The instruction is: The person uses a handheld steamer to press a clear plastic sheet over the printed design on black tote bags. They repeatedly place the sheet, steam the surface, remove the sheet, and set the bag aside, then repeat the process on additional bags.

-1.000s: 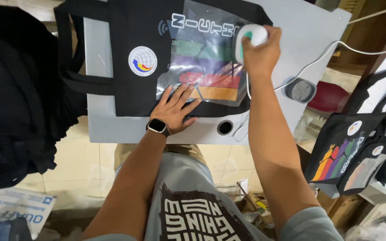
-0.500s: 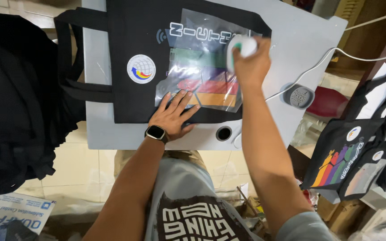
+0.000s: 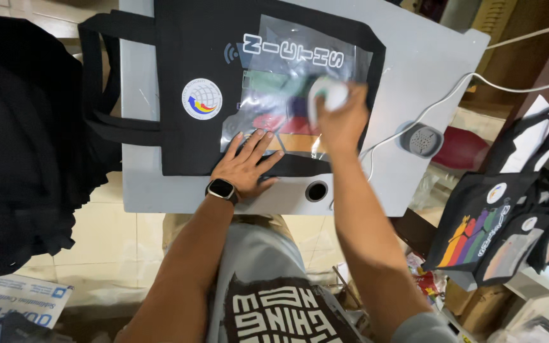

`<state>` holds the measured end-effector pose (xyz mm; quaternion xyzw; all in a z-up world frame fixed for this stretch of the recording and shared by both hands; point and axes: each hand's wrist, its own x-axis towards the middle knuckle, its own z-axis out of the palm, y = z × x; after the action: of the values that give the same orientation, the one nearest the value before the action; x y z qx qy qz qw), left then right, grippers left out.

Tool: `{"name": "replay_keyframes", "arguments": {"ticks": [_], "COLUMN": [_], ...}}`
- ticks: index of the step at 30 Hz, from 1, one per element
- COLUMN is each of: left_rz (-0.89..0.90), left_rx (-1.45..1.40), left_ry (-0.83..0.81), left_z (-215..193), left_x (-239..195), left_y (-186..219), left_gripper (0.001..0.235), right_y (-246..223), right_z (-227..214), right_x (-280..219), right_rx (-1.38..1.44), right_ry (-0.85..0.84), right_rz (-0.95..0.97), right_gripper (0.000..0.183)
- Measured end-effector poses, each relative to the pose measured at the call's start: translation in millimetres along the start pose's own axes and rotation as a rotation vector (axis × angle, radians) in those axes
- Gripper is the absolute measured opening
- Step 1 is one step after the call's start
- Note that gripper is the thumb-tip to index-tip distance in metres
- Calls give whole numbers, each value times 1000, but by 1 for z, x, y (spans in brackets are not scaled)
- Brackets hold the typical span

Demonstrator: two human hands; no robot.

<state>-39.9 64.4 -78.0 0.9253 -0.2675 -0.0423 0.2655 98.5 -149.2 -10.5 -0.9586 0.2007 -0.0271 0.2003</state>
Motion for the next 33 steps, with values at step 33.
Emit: {"name": "replay_keyframes", "arguments": {"ticks": [33], "left_rz": [3], "left_rx": [-57], "left_ry": [-25], "left_z": [-13], "left_x": [-1], "left_y": [-1], "left_gripper": [66], "right_y": [49], "right_z": [-32], "right_x": [-67], "right_rx": [8], "right_ry": [28], "right_rz": [52], "right_gripper": [52]}}
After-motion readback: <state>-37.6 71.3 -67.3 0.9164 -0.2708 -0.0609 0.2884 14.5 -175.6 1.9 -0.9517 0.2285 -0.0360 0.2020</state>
